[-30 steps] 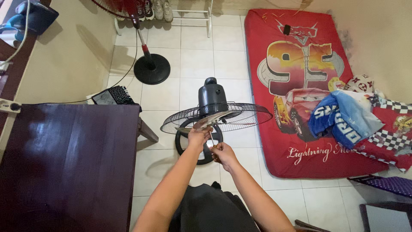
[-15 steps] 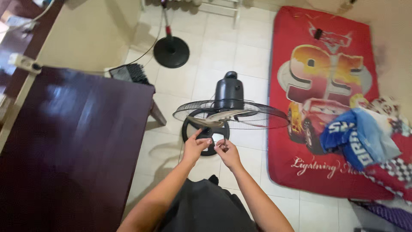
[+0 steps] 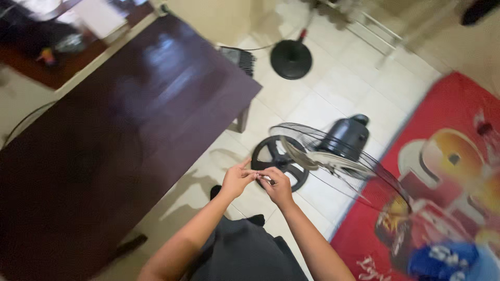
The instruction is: The person removes the front grille of a standing electric fan by hand, then uses a screwdriver to loosen and remove the fan blade from the motor hub. The removed parts are placed on a nearby table.
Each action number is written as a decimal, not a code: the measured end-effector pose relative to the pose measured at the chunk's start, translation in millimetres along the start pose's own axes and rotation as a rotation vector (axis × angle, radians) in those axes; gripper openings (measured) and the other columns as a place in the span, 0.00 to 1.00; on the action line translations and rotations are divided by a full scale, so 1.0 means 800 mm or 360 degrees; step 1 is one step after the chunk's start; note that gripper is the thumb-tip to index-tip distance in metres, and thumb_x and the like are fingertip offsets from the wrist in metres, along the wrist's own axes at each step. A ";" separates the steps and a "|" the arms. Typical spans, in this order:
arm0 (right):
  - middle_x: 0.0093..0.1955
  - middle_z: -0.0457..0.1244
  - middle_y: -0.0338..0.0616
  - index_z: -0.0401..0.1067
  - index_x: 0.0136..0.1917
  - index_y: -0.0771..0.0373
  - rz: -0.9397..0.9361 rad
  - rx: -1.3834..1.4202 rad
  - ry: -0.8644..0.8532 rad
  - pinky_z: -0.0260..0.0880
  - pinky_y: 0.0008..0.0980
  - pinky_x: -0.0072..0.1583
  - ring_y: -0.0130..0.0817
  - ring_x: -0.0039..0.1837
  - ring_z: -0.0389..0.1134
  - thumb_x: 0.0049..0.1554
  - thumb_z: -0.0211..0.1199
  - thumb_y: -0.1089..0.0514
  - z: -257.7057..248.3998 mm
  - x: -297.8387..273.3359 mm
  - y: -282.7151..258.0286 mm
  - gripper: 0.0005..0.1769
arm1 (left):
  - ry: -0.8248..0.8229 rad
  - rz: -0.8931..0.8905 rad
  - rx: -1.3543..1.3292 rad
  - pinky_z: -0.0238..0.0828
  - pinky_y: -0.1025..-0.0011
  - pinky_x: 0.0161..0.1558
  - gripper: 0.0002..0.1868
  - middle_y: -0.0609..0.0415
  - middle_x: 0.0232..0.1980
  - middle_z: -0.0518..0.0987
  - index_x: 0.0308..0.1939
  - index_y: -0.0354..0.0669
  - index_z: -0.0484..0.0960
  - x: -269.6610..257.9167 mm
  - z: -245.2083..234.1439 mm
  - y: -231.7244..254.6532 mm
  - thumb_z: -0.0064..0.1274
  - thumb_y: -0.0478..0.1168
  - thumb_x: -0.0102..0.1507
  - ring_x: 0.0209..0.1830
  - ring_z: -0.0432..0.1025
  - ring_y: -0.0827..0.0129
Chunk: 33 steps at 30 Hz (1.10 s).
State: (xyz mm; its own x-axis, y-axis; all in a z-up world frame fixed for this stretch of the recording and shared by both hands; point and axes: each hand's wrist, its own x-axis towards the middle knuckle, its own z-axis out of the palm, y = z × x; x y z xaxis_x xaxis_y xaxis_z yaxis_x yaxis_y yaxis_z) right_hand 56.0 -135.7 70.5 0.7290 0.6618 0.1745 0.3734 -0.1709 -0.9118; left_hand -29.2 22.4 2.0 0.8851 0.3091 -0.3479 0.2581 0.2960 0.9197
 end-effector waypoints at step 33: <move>0.45 0.72 0.48 0.81 0.52 0.60 0.0181 -0.0364 -0.0601 0.72 0.33 0.48 0.38 0.44 0.74 0.53 0.69 0.62 0.435 0.174 0.004 0.12 | 0.0811 0.0198 0.0721 0.72 0.63 0.52 0.26 0.46 0.56 0.76 0.66 0.39 0.74 -0.059 -0.368 -0.021 0.50 0.34 0.62 0.51 0.75 0.54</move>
State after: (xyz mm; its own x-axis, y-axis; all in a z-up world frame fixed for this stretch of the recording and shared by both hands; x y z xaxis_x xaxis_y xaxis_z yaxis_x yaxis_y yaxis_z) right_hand -40.4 209.8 -37.4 0.5283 0.8421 -0.1087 0.4507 -0.3867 -0.8046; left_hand -189.2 269.1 -50.8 0.6547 0.7353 -0.1752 0.4008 -0.1412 0.9052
